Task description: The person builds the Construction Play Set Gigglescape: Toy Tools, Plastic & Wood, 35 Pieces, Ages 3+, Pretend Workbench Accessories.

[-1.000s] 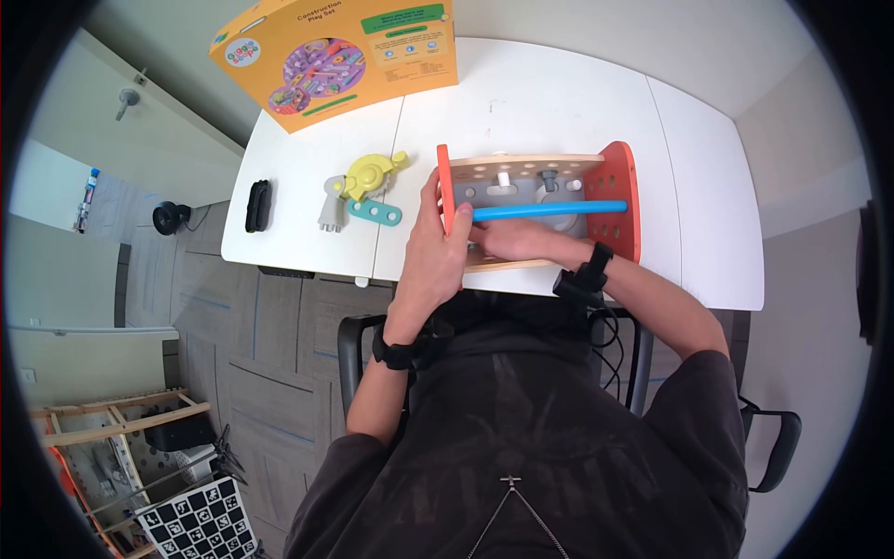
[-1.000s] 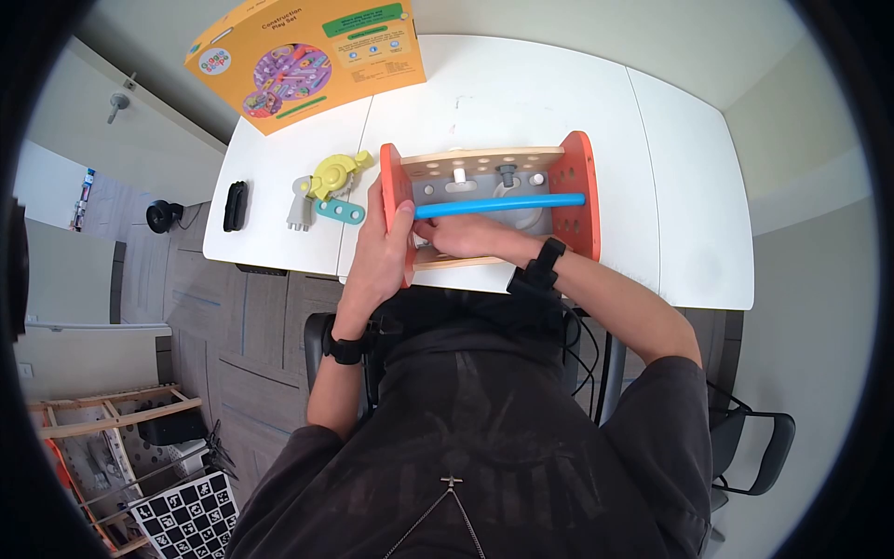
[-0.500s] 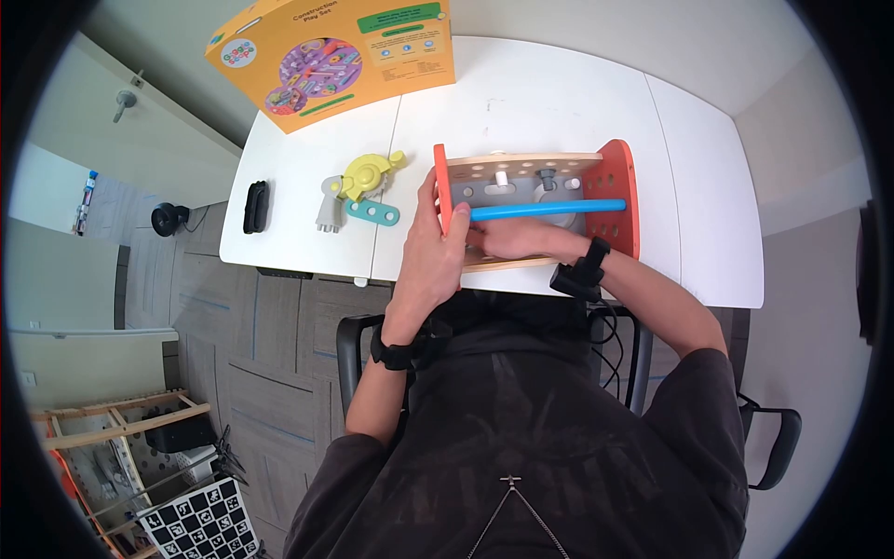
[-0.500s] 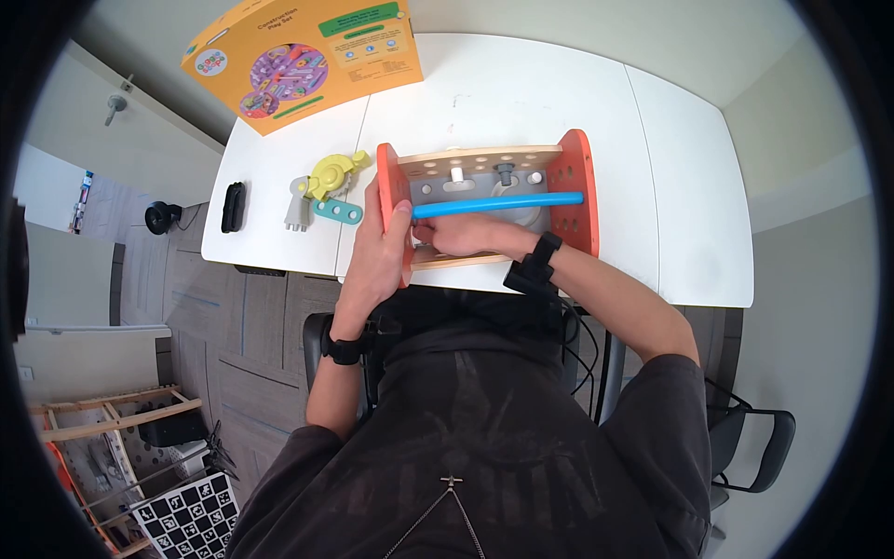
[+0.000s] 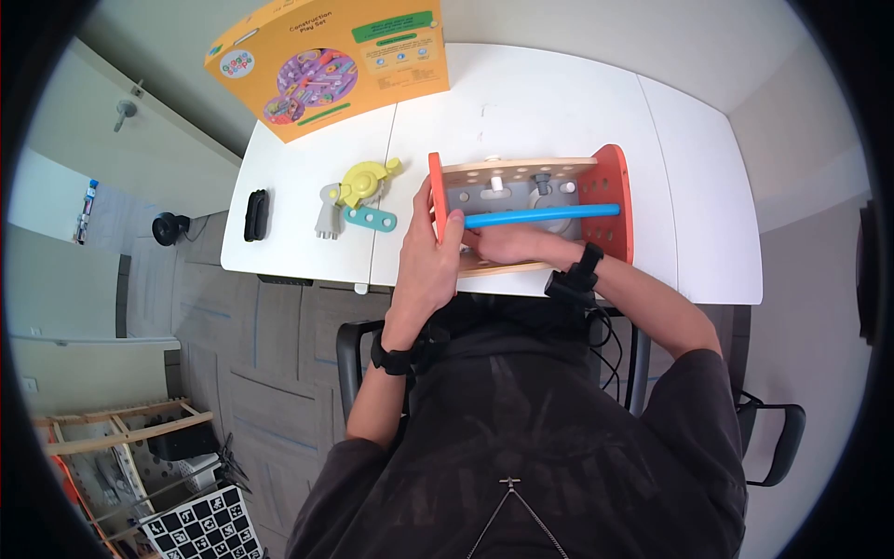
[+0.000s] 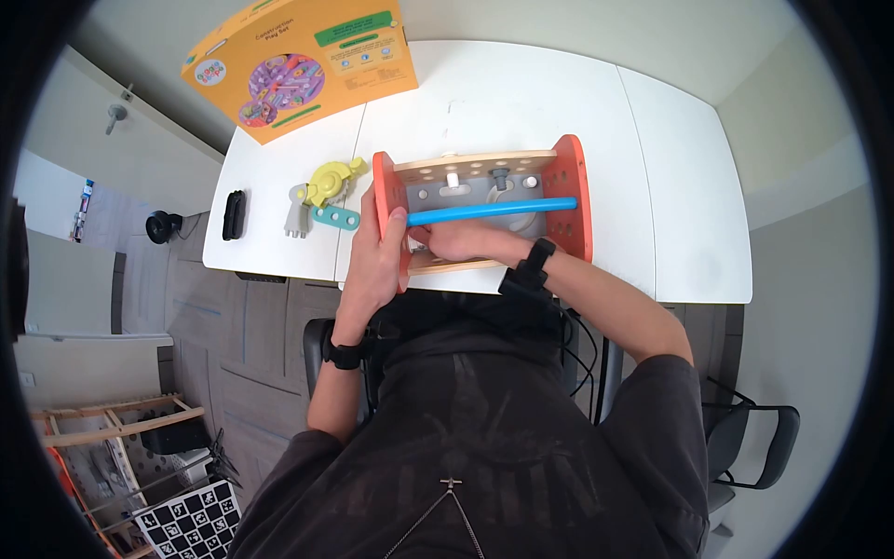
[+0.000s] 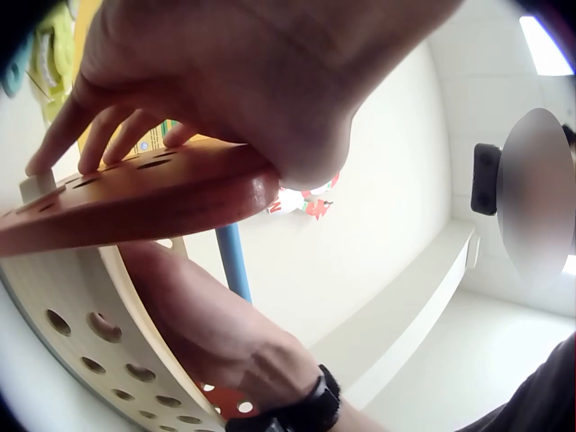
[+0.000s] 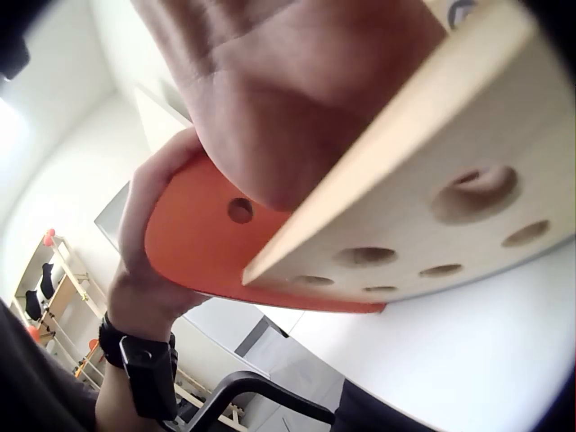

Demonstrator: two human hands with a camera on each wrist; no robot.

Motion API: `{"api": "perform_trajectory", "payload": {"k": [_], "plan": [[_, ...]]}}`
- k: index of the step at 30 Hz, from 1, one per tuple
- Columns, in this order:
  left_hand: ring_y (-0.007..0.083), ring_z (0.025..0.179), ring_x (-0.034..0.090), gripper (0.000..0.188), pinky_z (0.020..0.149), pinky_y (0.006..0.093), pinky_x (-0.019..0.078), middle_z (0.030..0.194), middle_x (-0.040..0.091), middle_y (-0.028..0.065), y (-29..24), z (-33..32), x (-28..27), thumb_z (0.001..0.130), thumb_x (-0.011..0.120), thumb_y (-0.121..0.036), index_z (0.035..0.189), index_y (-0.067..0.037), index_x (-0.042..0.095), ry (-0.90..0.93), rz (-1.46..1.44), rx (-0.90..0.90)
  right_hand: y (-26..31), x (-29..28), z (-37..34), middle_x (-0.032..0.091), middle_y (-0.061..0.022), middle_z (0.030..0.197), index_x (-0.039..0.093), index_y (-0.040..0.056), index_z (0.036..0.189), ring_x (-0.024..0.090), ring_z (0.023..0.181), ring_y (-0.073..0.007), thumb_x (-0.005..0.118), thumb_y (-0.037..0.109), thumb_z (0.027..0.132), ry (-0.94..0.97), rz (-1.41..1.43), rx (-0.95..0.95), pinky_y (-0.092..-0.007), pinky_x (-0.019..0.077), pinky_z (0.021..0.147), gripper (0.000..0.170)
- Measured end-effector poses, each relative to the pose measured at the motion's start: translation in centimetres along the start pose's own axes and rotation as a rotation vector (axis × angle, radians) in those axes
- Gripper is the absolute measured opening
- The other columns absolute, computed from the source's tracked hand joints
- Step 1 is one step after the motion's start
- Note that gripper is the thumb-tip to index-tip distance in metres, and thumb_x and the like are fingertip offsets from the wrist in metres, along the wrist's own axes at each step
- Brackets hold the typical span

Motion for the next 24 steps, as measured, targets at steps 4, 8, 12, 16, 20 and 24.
{"api": "perform_trajectory", "payload": {"k": [4, 8, 12, 16, 20, 24], "plan": [[0.0428, 0.128, 0.064, 0.07, 0.109, 0.0456, 0.0487, 0.141, 0.062, 0.0303, -0.2, -0.1, 0.0, 0.108, 0.055, -0.034, 0.165, 0.0, 0.032, 0.002, -0.006, -0.011, 1.5, -0.7, -4.0, 0.074, -0.0239, 0.112, 0.068, 0.0032, 0.121, 0.07, 0.104, -0.0447, 0.054, 0.027, 0.11, -0.102, -0.13, -0.057, -0.0497, 0.0555, 0.089, 0.03], [0.0429, 0.131, 0.063, 0.069, 0.111, 0.0453, 0.0482, 0.143, 0.061, 0.0302, -0.2, -0.3, 0.1, 0.108, 0.055, -0.031, 0.165, 0.0, 0.031, -0.003, -0.015, -0.023, 6.1, -3.4, -12.4, 0.073, -0.0252, 0.108, 0.065, 0.0002, 0.125, 0.071, 0.102, -0.0415, 0.056, 0.02, 0.109, -0.195, -0.149, -0.05, -0.0468, 0.0562, 0.089, 0.027], [0.0422, 0.14, 0.057, 0.068, 0.115, 0.0461, 0.0453, 0.153, 0.054, 0.0298, -0.5, -0.8, 0.3, 0.109, 0.054, -0.026, 0.167, 0.0, 0.028, 0.017, -0.021, 0.02, 3.6, -7.1, -19.4, 0.068, -0.022, 0.128, 0.06, 0.0, 0.139, 0.066, 0.116, -0.0353, 0.058, 0.01, 0.106, -0.704, -0.162, -0.062, -0.0423, 0.0523, 0.099, 0.034], [0.0413, 0.149, 0.048, 0.068, 0.121, 0.0464, 0.0397, 0.162, 0.044, 0.0296, 0.3, -1.3, 1.3, 0.11, 0.051, -0.023, 0.168, 0.001, 0.025, 0.066, -0.026, 0.142, -3.2, -7.7, -20.5, 0.058, -0.0178, 0.145, 0.049, 0.0018, 0.153, 0.053, 0.137, -0.0289, 0.047, 0.028, 0.116, -1.006, 0.024, 0.089, -0.0408, 0.0421, 0.115, 0.046], [0.0419, 0.156, 0.039, 0.071, 0.127, 0.046, 0.0328, 0.168, 0.037, 0.029, 1.0, -0.7, 2.2, 0.11, 0.051, -0.024, 0.169, 0.002, 0.021, 0.113, 0.038, 0.219, -6.5, -6.9, -19.4, 0.058, -0.0126, 0.141, 0.05, 0.0024, 0.152, 0.053, 0.133, -0.0224, 0.034, 0.046, 0.119, -0.798, 0.482, 0.099, -0.0379, 0.0399, 0.116, 0.056], [0.0432, 0.156, 0.037, 0.072, 0.127, 0.0466, 0.0317, 0.168, 0.037, 0.0287, 1.8, 0.1, 2.3, 0.109, 0.052, -0.025, 0.168, 0.002, 0.021, 0.156, 0.069, 0.271, -7.0, -7.3, -19.0, 0.058, -0.0082, 0.132, 0.052, 0.0059, 0.139, 0.055, 0.122, -0.0177, 0.036, 0.051, 0.118, -0.831, 0.633, 0.162, -0.039, 0.0434, 0.11, 0.052]]}}
Point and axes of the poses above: each hand's wrist, its own z-axis towards the middle knuckle, its own x-axis out of the palm, y = z × x, the point moved 3 cm from there along z, towards the middle knuckle
